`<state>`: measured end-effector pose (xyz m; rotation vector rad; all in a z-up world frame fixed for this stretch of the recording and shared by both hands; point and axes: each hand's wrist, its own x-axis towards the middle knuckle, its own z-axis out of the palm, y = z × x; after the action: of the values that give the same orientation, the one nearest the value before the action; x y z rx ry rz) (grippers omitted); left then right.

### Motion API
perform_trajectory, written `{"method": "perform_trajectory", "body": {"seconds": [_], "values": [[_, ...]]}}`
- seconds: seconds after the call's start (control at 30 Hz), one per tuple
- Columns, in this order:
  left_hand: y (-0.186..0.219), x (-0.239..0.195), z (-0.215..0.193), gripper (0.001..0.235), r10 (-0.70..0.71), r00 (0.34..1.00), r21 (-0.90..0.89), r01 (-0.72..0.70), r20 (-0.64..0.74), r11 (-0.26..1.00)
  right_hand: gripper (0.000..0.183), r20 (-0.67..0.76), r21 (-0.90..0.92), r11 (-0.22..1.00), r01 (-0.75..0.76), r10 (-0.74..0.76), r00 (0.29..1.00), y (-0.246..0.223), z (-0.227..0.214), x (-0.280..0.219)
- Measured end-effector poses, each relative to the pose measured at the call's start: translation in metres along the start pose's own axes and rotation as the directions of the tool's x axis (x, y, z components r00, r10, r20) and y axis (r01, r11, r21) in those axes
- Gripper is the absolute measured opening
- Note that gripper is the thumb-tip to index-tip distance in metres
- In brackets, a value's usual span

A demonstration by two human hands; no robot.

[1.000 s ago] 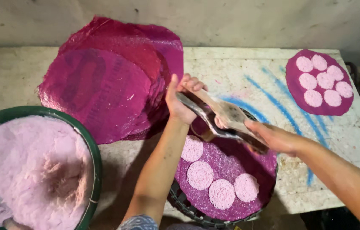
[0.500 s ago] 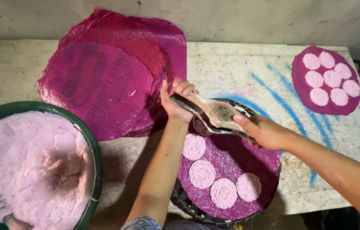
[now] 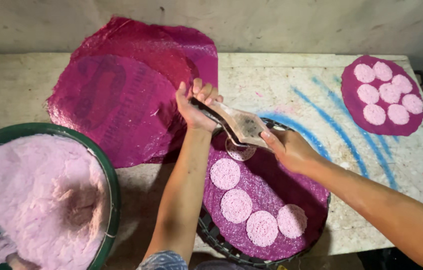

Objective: The person prepares pink round cakes by hand and with a stamping tool, scooping pink paste into the tool and pressing it onto a prepared tray of pink bases.

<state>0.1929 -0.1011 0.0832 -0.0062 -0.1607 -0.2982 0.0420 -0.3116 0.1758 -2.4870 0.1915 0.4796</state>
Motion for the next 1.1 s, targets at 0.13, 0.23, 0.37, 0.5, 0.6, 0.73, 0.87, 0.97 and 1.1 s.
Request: {"method": "perform_trajectory", "body": {"seconds": [0.13, 0.23, 0.37, 0.5, 0.6, 0.73, 0.87, 0.97, 1.1], "values": [[-0.007, -0.014, -0.007, 0.035, 0.01, 0.993, 0.007, -0.009, -0.116, 1.0, 0.082, 0.088, -0.04, 0.998, -0.054, 0.058, 0.994, 0.006, -0.001, -0.005], [-0.025, -0.016, -0.009, 0.032, -0.001, 0.987, -0.058, -0.009, -0.161, 0.998, 0.087, 0.123, -0.082, 0.989, -0.122, 0.131, 0.984, 0.007, -0.019, -0.007], [-0.031, -0.003, -0.01, 0.032, 0.043, 0.983, -0.034, -0.05, -0.177, 0.998, 0.075, -0.024, -0.152, 0.98, -0.128, 0.125, 0.992, 0.006, -0.024, -0.004], [-0.025, 0.008, -0.011, 0.035, 0.02, 0.992, -0.025, -0.023, -0.125, 0.999, 0.077, -0.078, -0.064, 0.995, -0.073, 0.068, 0.995, 0.013, -0.012, -0.001], [-0.024, 0.007, -0.008, 0.036, -0.002, 0.987, -0.019, -0.001, -0.163, 1.0, 0.074, -0.068, -0.082, 0.994, -0.076, 0.07, 0.995, 0.019, -0.011, 0.004], [-0.031, 0.008, 0.011, 0.039, 0.014, 0.977, 0.012, -0.012, -0.214, 1.0, 0.069, -0.147, -0.101, 0.995, -0.009, -0.006, 0.989, 0.027, -0.006, 0.009], [-0.003, 0.005, 0.033, 0.041, -0.001, 0.988, 0.171, 0.028, -0.153, 0.985, 0.067, -0.229, 0.103, 0.976, 0.192, -0.165, 0.959, 0.034, 0.025, 0.011], [0.006, -0.013, 0.034, 0.039, 0.006, 0.89, 0.375, 0.185, -0.456, 0.908, 0.065, -0.317, 0.267, 0.921, 0.284, -0.195, 0.928, 0.045, 0.043, -0.006], [-0.029, -0.04, 0.025, 0.022, -0.151, 0.856, 0.671, 0.487, -0.495, 0.559, 0.073, -0.408, 0.355, 0.853, 0.382, -0.226, 0.885, 0.056, 0.04, -0.044]]}}
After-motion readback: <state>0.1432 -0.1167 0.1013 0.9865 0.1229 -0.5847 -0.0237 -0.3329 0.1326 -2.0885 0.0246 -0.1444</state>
